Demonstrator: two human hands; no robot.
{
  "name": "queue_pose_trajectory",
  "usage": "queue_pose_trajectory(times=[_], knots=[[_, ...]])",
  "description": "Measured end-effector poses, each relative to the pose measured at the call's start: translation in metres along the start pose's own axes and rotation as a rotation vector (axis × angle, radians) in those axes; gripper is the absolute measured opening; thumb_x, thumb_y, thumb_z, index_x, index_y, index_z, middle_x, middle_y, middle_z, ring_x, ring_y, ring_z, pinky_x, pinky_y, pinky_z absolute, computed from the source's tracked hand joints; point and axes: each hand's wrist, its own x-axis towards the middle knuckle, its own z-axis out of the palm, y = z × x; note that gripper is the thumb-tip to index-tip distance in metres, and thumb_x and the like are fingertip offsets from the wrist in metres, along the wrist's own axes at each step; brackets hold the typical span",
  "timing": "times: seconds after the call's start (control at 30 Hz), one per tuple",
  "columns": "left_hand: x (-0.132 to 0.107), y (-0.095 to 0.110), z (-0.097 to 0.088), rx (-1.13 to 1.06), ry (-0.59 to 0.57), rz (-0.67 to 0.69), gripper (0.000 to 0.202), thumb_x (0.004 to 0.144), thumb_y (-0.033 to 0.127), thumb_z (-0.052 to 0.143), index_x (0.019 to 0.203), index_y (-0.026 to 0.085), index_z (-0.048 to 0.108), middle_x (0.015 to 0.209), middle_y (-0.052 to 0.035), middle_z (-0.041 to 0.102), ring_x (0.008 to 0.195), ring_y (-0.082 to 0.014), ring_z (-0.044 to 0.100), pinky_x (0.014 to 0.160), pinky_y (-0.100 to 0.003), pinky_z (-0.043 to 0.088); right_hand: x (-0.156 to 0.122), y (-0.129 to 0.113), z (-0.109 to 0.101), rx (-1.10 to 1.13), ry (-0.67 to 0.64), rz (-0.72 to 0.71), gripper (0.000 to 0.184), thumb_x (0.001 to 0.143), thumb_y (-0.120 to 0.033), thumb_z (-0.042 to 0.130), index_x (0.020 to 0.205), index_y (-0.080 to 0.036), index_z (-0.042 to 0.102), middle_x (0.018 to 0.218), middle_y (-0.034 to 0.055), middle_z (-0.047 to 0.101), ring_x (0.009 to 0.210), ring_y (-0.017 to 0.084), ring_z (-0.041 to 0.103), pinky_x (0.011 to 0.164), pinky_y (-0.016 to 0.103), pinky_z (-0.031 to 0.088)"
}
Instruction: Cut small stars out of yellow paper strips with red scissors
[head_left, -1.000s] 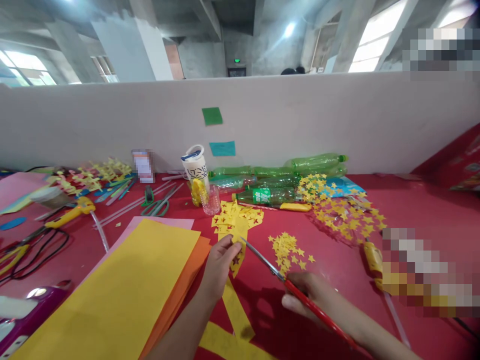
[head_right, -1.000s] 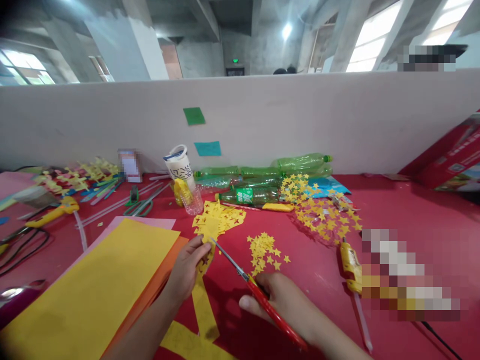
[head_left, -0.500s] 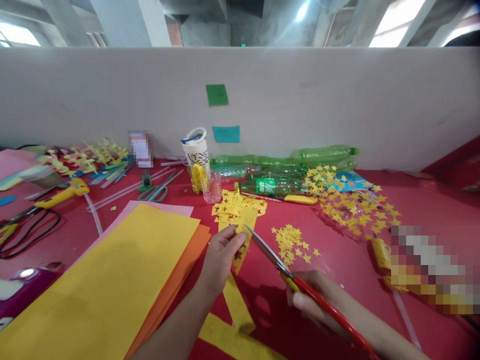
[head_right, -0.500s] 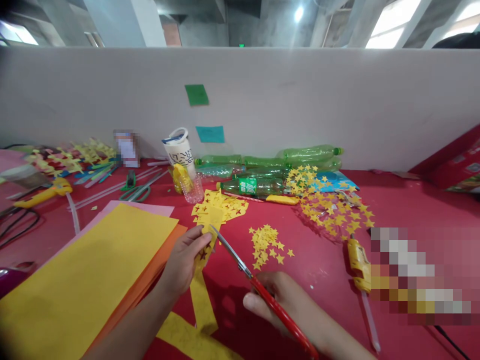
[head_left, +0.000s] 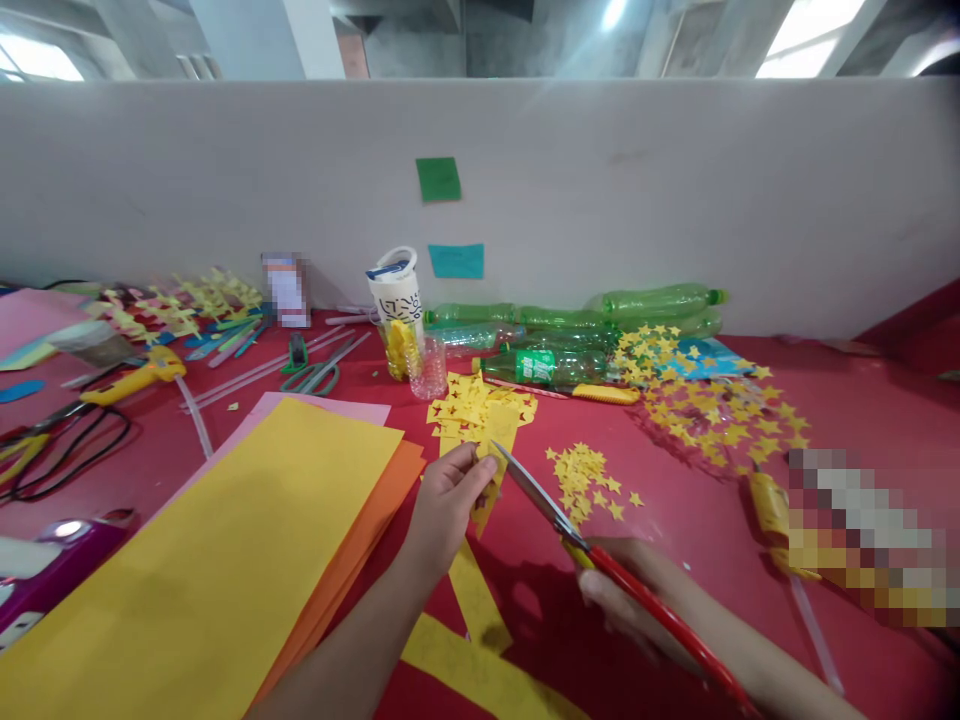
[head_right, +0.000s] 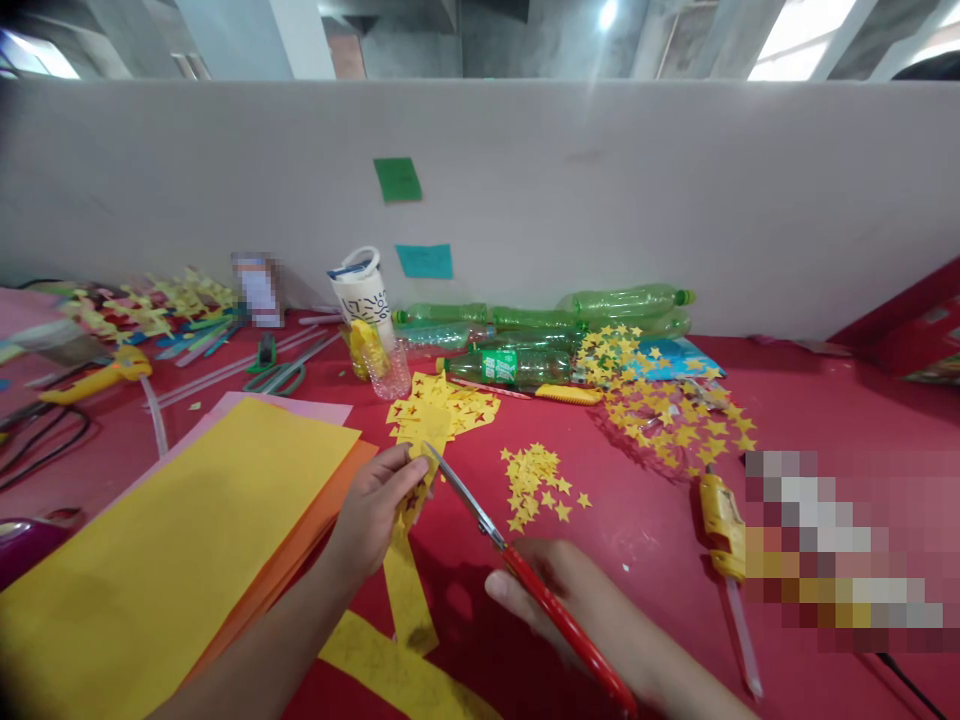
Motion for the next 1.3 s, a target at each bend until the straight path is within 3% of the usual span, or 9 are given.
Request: queue_pose_trajectory(times=[0.6, 1.3], knots=[[-0.0013, 0.003, -0.0002, 0.02, 0.015, -0.021, 0.02, 0.078, 0.034, 0.062, 0.069, 0.016, 0.059, 0.052, 0.0029, 0.053, 0.046, -0.0072, 0.044, 0.044, -0.017, 0.032, -0.0001, -0.0024, 0.0025, 0.076, -0.003, 0.102, 0.053, 0.082, -0.071, 0.039, 0.069, -0.02, 0.039, 0.054, -0.0083, 0.033, 0.042, 0.005, 0.029, 0.038, 0.017, 0.021], [-0.0002, 0.0018, -0.0014, -0.002, -0.001, -0.019, 0.018, 0.078, 0.031, 0.062, 0.069, 0.016, 0.059, 0.054, 0.0033, 0.052, 0.048, -0.0073, 0.045, 0.049, -0.018, 0.035, 0.0008, -0.0012, -0.0005, -0.054, 0.012, 0.032, 0.046, 0.088, -0.06, 0.041, 0.066, -0.02, 0.035, 0.057, -0.0059, 0.033, 0.051, 0.008, 0.032, 0.044, 0.02, 0.024]])
